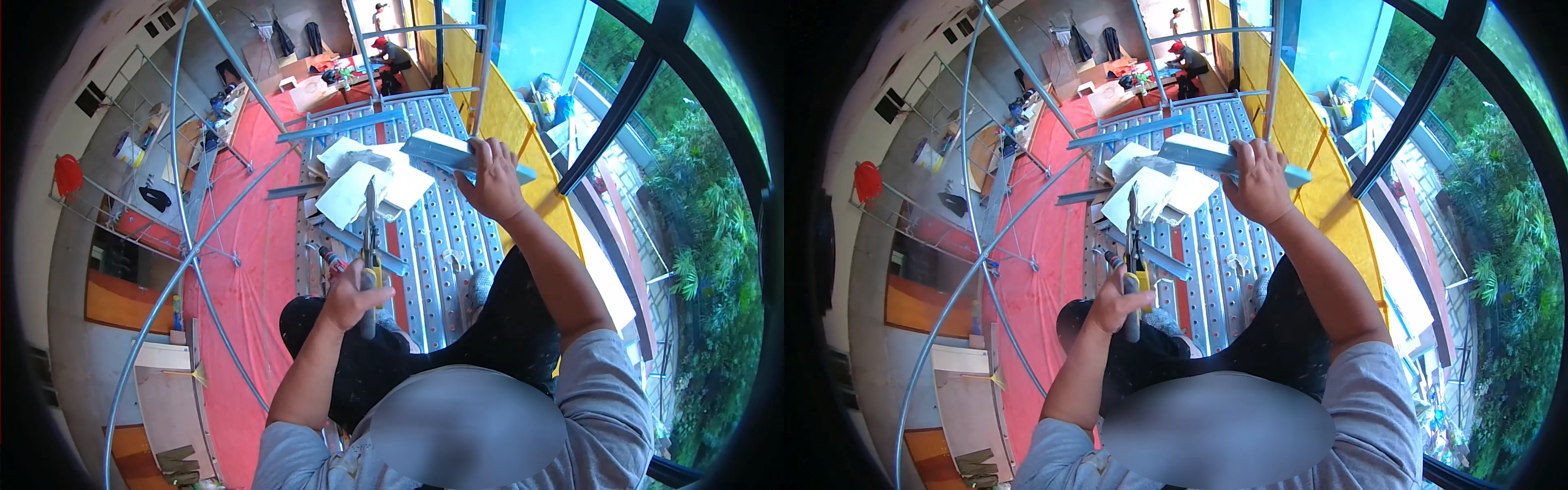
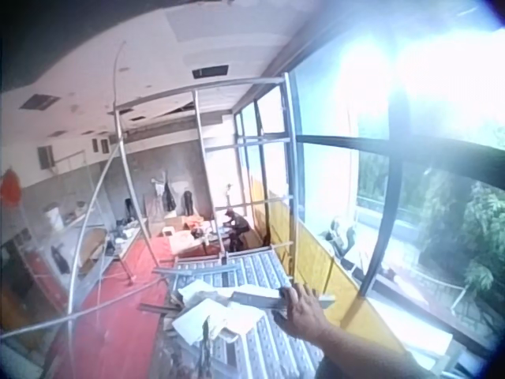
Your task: The person cuts a piece of white ceiling material with shears and uses a power drill to secure it into a hole in the ceiling while standing on scaffolding.
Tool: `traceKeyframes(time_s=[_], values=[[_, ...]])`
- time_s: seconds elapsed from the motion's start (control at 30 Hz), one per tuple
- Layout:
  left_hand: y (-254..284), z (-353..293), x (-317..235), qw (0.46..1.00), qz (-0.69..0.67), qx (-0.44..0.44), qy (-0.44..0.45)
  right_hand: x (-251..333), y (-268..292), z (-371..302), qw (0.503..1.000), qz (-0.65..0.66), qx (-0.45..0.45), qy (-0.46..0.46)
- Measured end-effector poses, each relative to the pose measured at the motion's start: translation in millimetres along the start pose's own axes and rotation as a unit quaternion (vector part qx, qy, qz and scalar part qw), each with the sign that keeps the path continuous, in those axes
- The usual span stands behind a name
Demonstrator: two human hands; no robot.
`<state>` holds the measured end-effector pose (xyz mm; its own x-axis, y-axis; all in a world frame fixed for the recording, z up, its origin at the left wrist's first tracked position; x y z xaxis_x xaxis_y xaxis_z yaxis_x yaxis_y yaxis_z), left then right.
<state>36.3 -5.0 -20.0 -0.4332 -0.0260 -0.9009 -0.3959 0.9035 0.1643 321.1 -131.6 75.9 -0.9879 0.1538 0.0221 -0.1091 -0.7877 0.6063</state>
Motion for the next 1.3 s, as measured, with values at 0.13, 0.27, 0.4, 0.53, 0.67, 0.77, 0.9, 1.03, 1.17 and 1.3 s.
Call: traceKeyframes(time_s=[0.13, 0.27, 0.4, 0.53, 0.67, 0.77, 0.9, 1.03, 1.17, 1.3], values=[[-2.3, 5.9, 7.8, 0.97, -0.214, 0.093, 0.064, -13.1, -22.7, -6.1, 0.984, 0.147, 0.084, -0.054], [-8.9, 15.5, 18.9, 0.989, -0.094, 0.065, 0.092, -31.5, -36.2, -16.8, 0.963, 0.138, 0.185, -0.14], [-21.6, 22.9, 29.9, 0.991, -0.008, 0.052, 0.121, -25.1, -27.2, -12.2, 0.98, 0.142, 0.111, -0.081], [-37.0, 18.2, 32.0, 0.954, -0.225, 0.14, 0.144, -29.2, -25.6, -11.7, 0.971, 0.187, 0.089, -0.123], [-30.9, 17.8, 25.5, 0.961, -0.235, 0.121, 0.087, -33.8, -47.6, -24.3, 0.916, 0.248, 0.239, -0.207], [-25.6, 20.7, 24.7, 0.976, -0.188, 0.099, 0.045, -19.0, -45.5, -19.9, 0.954, 0.209, 0.19, -0.106], [-18.1, 25.1, 30.0, 0.994, -0.103, 0.028, 0.012, -11.7, -39.1, -22.1, 0.981, 0.098, 0.154, -0.064], [-22.5, 27.4, 36.0, 0.993, -0.119, 0.016, 0.016, -11.4, -22.9, -12.7, 0.99, 0.096, 0.084, -0.059], [-27.7, 25.1, 31.2, 0.994, -0.111, 0.023, 0.002, -4.8, -20.0, -7.7, 0.989, 0.016, 0.135, -0.066], [-28.3, 21.6, 26.6, 0.997, -0.067, 0.034, 0.023, 7.9, -19.5, -6.0, 0.988, -0.009, 0.151, -0.025]])
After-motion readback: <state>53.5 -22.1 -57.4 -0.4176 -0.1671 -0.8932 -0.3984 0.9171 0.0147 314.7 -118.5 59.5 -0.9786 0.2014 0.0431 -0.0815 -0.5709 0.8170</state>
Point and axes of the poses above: each hand's wrist, its own z-axis towards the middle knuckle, its own y-axis out of the back of the hand, x = y × z, the point moved 7 cm from there along z, towards the middle knuckle, and after that the axes turned 13 degrees about y, right-handed, at the moved point
